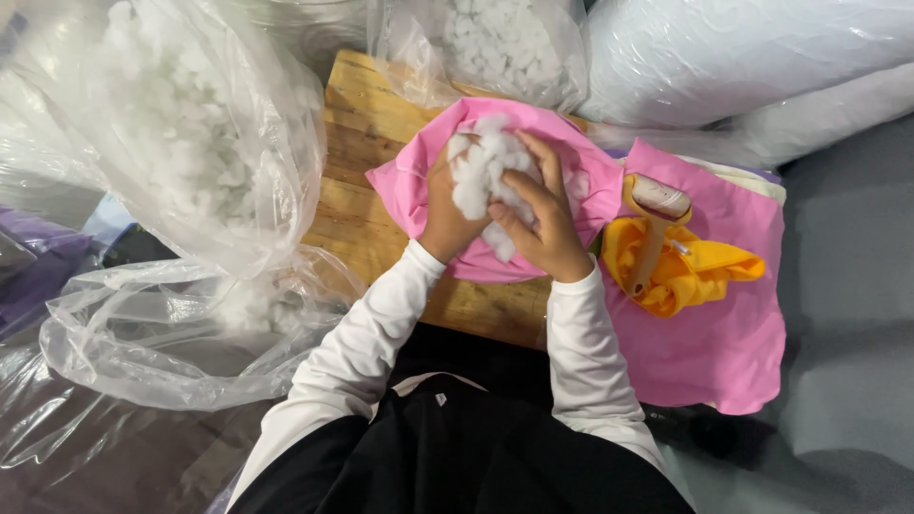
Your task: Stuffing a pink pillowcase with white fiberfill material from a large bag and smoothing it out.
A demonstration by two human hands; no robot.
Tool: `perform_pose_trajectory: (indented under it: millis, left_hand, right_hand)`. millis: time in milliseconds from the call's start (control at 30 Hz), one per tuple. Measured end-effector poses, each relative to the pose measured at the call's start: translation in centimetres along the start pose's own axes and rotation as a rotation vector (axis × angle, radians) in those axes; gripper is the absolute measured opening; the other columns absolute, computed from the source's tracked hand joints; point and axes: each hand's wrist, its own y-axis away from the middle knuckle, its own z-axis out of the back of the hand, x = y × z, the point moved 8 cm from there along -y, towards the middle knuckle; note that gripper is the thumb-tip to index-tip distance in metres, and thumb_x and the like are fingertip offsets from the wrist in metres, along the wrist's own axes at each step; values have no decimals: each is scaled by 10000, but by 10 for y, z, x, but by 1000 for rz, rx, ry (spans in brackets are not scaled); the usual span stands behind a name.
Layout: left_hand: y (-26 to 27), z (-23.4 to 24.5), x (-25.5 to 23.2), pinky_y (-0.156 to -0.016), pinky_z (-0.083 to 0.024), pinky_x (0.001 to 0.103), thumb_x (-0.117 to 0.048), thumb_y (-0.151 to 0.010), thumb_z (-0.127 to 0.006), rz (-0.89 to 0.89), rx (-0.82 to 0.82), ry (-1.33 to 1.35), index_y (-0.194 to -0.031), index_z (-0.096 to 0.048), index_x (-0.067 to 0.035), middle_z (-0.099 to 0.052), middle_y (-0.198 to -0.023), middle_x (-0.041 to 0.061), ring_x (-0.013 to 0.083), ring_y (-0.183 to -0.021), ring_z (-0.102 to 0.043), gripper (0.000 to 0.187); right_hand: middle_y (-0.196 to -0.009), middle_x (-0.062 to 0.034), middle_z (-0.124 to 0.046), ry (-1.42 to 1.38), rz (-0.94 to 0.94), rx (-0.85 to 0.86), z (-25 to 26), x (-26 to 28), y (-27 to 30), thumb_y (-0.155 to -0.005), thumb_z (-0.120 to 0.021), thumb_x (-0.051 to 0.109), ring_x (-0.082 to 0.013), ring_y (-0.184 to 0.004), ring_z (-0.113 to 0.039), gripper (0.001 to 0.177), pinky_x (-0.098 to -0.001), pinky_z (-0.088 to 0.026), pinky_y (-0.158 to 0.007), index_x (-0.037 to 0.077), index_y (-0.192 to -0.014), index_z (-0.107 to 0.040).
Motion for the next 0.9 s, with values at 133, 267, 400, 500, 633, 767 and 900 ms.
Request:
perform_pose_trajectory:
  millis: [133,267,400,500,633,767,900]
  left_hand:
    - [10,-1,6,-843,-544,498,-519,-875,-731,-14,-11,-8,-1046,-695,-22,-683,-984,195,420,-890,-644,526]
    - [52,7,52,-1005,-481,549,-226,-745,-894,344,-183,-59,-1177,-562,70,-645,-1104,271,438,-1073,-668,620]
    - [48,41,50,-1093,-442,524,-206,-862,-820,357,-255,-142,-1207,-624,64,-682,-1193,262,368,-1197,-642,480]
    - [27,78,22,-1243,-260,516,-283,-883,-844,377,-397,-275,-1301,-588,78,-609,-1331,296,388,-1323,-551,609]
    - [13,75,-6,-1165,-390,529,-220,-850,-856,359,-398,-316,-1239,-626,85,-656,-1253,307,413,-1268,-601,545]
    - [12,62,-15,-1071,-470,580,-205,-775,-890,278,-413,-360,-1210,-567,97,-651,-1171,330,490,-1170,-642,620]
    - [23,52,6,-1109,-443,529,-140,-721,-924,294,-482,-213,-1221,-596,56,-662,-1183,283,415,-1200,-645,629]
  right_hand:
    - [-1255,-162,-568,-132,-52,-51,8,-8,1,-986,-699,143,-370,-1232,-577,213,-459,-402,-1087,51,-1174,-659]
    - [-1073,-146,-618,-66,-87,-90,19,-22,6,-852,-690,-19,-342,-983,-657,123,-441,-489,-933,101,-826,-679]
    - [-921,-27,-614,129,-130,-42,18,-59,15,-736,-669,-89,-263,-905,-690,254,-374,-534,-875,154,-794,-712]
    - [-983,-48,-612,158,-120,20,-3,-70,20,-779,-691,-76,-314,-958,-676,289,-415,-523,-866,141,-969,-697]
    - [-1179,-150,-608,243,-55,113,-17,-24,13,-719,-734,-61,-396,-1146,-638,425,-475,-506,-990,58,-1126,-701]
    - [-1253,-122,-609,443,-22,11,1,12,21,-807,-637,31,-378,-1140,-599,226,-474,-469,-968,78,-1019,-700]
    - [-1009,-89,-609,508,-244,167,-67,-99,83,-713,-698,123,-331,-1033,-570,267,-464,-435,-856,102,-978,-672]
